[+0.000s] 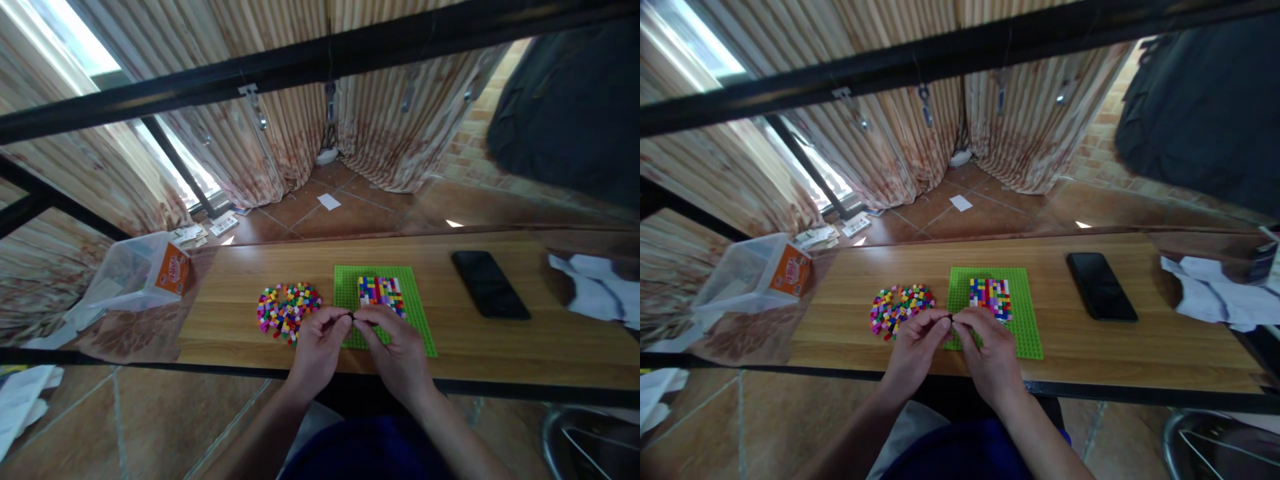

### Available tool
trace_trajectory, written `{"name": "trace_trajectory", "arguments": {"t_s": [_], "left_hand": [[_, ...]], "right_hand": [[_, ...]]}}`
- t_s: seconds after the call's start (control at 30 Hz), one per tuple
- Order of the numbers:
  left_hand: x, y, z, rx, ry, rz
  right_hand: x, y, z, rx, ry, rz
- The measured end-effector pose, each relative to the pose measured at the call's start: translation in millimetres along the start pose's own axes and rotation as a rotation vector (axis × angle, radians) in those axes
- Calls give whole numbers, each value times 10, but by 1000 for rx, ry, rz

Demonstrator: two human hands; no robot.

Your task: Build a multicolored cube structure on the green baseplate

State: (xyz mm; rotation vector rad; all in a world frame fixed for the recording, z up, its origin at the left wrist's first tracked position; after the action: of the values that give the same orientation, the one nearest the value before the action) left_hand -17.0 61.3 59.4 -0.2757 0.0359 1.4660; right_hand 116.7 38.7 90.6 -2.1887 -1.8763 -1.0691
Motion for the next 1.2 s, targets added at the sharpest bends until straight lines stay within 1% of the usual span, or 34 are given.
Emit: {"name": "trace_trajectory", "arguments": {"t_s": [0.07, 0.17, 0.27, 0.33, 0.43, 0.5, 0.57, 0.63, 0.7, 0.83, 1.03, 1.2], "left_hand": [[9, -66, -34, -28, 75, -4], [-21, -172, -74, -24, 144, -27], [-60, -260, -159, 15, 195, -55], [-62, -299, -210, 75, 191, -75], [-3, -303, -203, 208, 83, -75], [72, -263, -153, 316, -23, -40], [165, -213, -89, 430, -122, 8], [260, -186, -29, 535, -196, 38], [344, -193, 17, 619, -244, 40], [445, -241, 52, 686, -292, 27], [504, -270, -48, 670, -296, 8], [504, -275, -73, 668, -312, 5]], "right_hand": [[-50, 45, 4, -45, 43, 8], [-157, 106, 45, -106, 62, 18], [-249, 163, 107, -140, 40, 2], [-266, 222, 176, -148, -1, -9], [-195, 370, 360, -161, -87, 8], [-94, 492, 531, -186, -144, 44], [24, 574, 709, -211, -188, 51], [136, 586, 858, -222, -209, 10], [226, 550, 949, -218, -207, -44], [330, 453, 1008, -213, -200, -113], [390, 388, 1037, -216, -207, -167], [396, 357, 1043, -230, -176, -204]]}}
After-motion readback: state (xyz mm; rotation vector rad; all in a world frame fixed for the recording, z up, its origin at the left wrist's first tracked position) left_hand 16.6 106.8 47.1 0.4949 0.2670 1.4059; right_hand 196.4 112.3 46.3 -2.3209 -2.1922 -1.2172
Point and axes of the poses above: each hand's wrist, its own x-axis towards the middle knuckle, its own y-axis out of the back of the hand, z = x × y, the point moved 7 cm from there along x, towards the middle knuckle, and after that the axes turned 4 degrees about y, right-handed, at the moved point
